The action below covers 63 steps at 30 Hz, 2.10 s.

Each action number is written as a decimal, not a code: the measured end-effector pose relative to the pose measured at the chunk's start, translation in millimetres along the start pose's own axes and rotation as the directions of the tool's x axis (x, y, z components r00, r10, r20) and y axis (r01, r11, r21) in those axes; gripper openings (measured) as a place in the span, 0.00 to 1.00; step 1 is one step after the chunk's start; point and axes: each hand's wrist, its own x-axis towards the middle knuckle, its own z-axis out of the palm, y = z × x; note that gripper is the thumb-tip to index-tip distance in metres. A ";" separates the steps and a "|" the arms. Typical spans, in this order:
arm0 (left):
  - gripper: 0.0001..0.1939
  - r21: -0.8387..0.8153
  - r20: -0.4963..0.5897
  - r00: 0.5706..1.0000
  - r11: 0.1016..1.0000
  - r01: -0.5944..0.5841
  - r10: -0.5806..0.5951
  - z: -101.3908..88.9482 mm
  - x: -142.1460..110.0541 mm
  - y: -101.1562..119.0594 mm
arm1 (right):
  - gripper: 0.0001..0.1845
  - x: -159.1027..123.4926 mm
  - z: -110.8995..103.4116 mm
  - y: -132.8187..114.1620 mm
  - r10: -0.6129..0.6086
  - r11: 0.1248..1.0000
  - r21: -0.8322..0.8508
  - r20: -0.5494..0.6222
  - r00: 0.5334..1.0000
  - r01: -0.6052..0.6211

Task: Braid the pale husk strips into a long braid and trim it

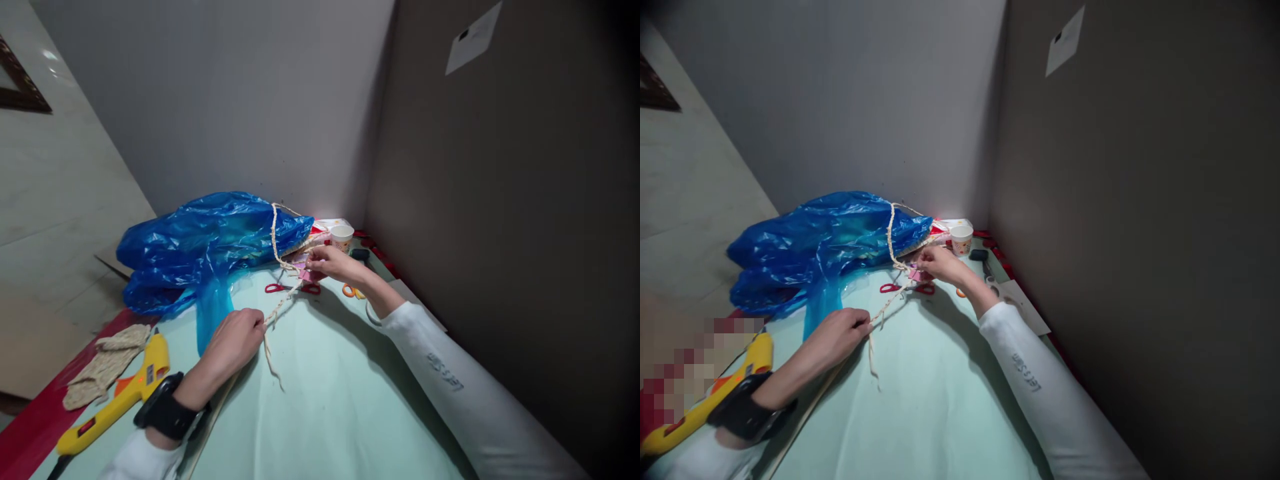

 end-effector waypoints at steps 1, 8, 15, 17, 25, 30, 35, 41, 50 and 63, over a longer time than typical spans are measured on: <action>0.12 0.007 -0.004 1.000 1.000 0.000 0.000 -0.5 2.6 0.9 | 0.08 -0.5 -3.3 0.6 -0.004 1.000 0.030 0.002 1.000 0.004; 0.10 0.058 -0.061 0.998 0.998 0.016 -0.013 -5.8 24.5 2.3 | 0.09 -6.1 -20.9 1.0 -0.072 0.990 0.121 -0.037 0.997 0.076; 0.10 0.038 -0.079 0.997 0.999 -0.011 0.014 -8.1 48.3 -2.0 | 0.12 -0.3 -25.4 12.3 -0.046 0.984 0.169 -0.097 0.994 0.062; 0.11 0.022 -0.074 0.997 0.999 -0.026 0.027 -7.7 51.0 -3.1 | 0.13 1.2 -22.1 13.9 -0.054 0.975 0.209 -0.136 0.989 0.082; 0.11 -0.065 -0.098 0.995 0.997 -0.037 0.030 -7.4 60.4 -10.1 | 0.09 -2.3 -21.9 14.4 -0.050 0.943 0.307 -0.244 0.969 0.126; 0.10 -0.185 -0.084 0.996 0.981 -0.054 0.039 -5.1 65.2 -11.1 | 0.11 0.2 -16.4 18.9 0.001 0.948 0.309 -0.239 0.971 0.075; 0.10 -0.290 -0.058 0.994 0.951 -0.108 0.095 -3.3 62.8 -4.0 | 0.14 -0.2 4.4 12.0 0.022 0.946 0.320 -0.203 0.979 0.045; 0.10 -0.360 -0.053 0.989 0.921 -0.149 0.139 2.0 57.7 7.0 | 0.18 0.7 20.6 7.8 0.044 0.942 0.335 -0.207 0.977 0.028; 0.11 -0.387 -0.081 0.986 0.907 -0.167 0.147 3.9 56.4 11.3 | 0.21 2.6 28.9 8.3 0.053 0.931 0.365 -0.160 0.986 0.009; 0.10 -0.384 -0.106 0.990 0.914 -0.130 0.096 3.8 56.7 11.5 | 0.26 -4.0 31.8 -7.7 0.008 0.937 0.348 -0.124 0.992 0.036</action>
